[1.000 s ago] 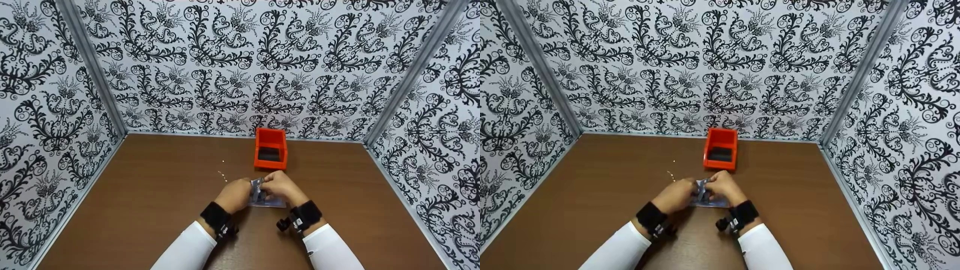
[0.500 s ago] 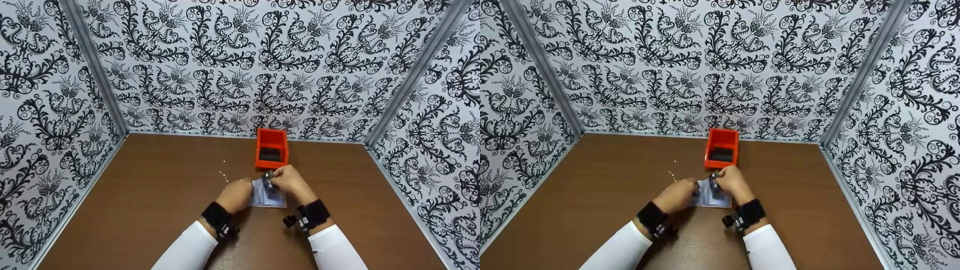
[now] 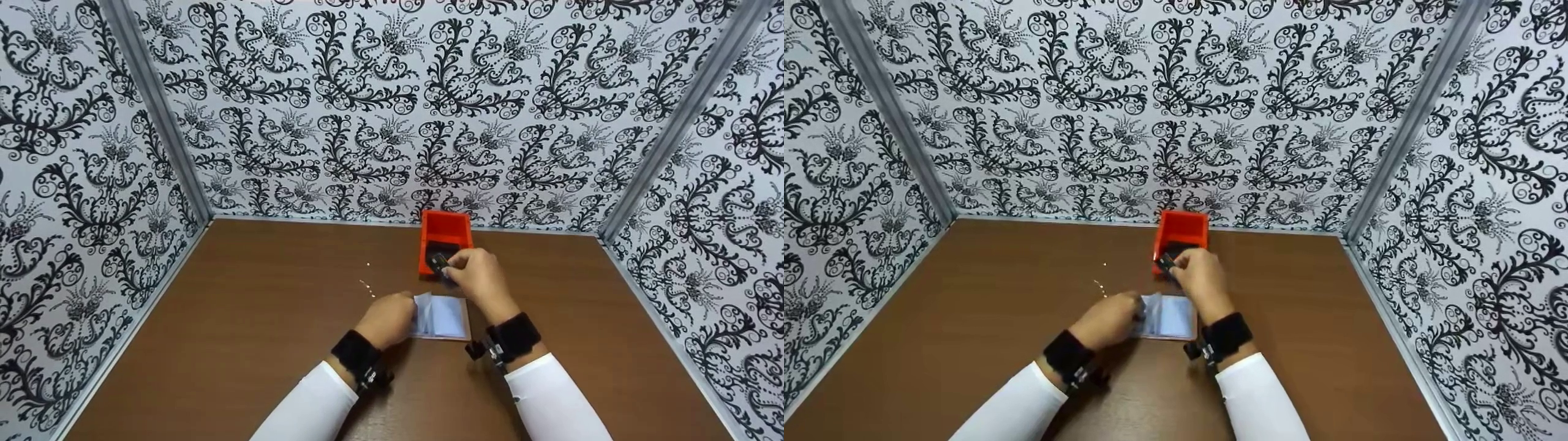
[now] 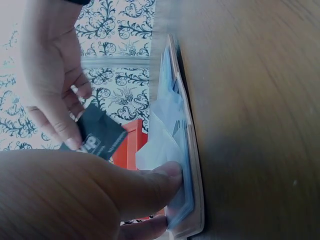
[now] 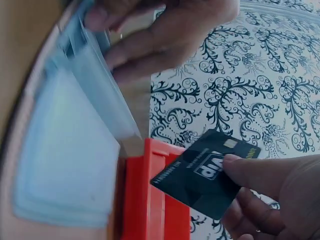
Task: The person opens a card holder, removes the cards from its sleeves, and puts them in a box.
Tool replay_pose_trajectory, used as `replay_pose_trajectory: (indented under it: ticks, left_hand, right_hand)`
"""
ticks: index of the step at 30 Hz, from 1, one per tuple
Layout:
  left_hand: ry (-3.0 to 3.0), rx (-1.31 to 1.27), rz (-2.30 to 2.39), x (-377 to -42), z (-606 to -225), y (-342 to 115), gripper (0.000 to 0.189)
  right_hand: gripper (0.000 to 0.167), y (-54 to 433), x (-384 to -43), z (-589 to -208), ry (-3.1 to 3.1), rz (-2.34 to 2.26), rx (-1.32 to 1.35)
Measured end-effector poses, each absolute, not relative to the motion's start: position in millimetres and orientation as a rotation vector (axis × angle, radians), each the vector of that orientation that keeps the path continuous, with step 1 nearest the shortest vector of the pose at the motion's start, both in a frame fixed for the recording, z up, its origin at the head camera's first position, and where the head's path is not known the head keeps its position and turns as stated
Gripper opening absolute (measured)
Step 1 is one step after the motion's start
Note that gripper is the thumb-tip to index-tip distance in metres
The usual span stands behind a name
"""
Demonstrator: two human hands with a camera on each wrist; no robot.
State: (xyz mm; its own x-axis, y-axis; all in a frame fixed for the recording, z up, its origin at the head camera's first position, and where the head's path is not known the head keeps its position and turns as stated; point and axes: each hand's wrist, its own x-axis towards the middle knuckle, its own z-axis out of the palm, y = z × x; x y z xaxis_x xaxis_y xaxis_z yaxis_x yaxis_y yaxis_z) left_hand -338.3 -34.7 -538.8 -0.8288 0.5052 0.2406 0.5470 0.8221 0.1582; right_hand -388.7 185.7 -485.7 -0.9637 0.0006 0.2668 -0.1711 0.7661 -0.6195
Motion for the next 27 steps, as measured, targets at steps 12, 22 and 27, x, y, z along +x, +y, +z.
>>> replay_pose_trajectory:
  ticks: [12, 22, 27]
  left_hand:
    - [-2.823, -0.822, -0.338, -336.6, -535.2, -35.0, 0.009]
    - [-2.784, -0.828, -0.262, -336.4, -538.6, -35.2, 0.01]
    - [-2.786, -0.835, -0.246, -336.4, -537.0, -34.3, 0.01]
  right_hand:
    - [0.016, 184.3, -409.5, -483.0, -2.635, 0.564, 0.326]
    - [0.008, 186.3, -424.0, -503.9, -2.495, 0.395, 0.478]
    - [0.009, 184.2, -433.3, -512.8, -2.568, 0.329, 0.493]
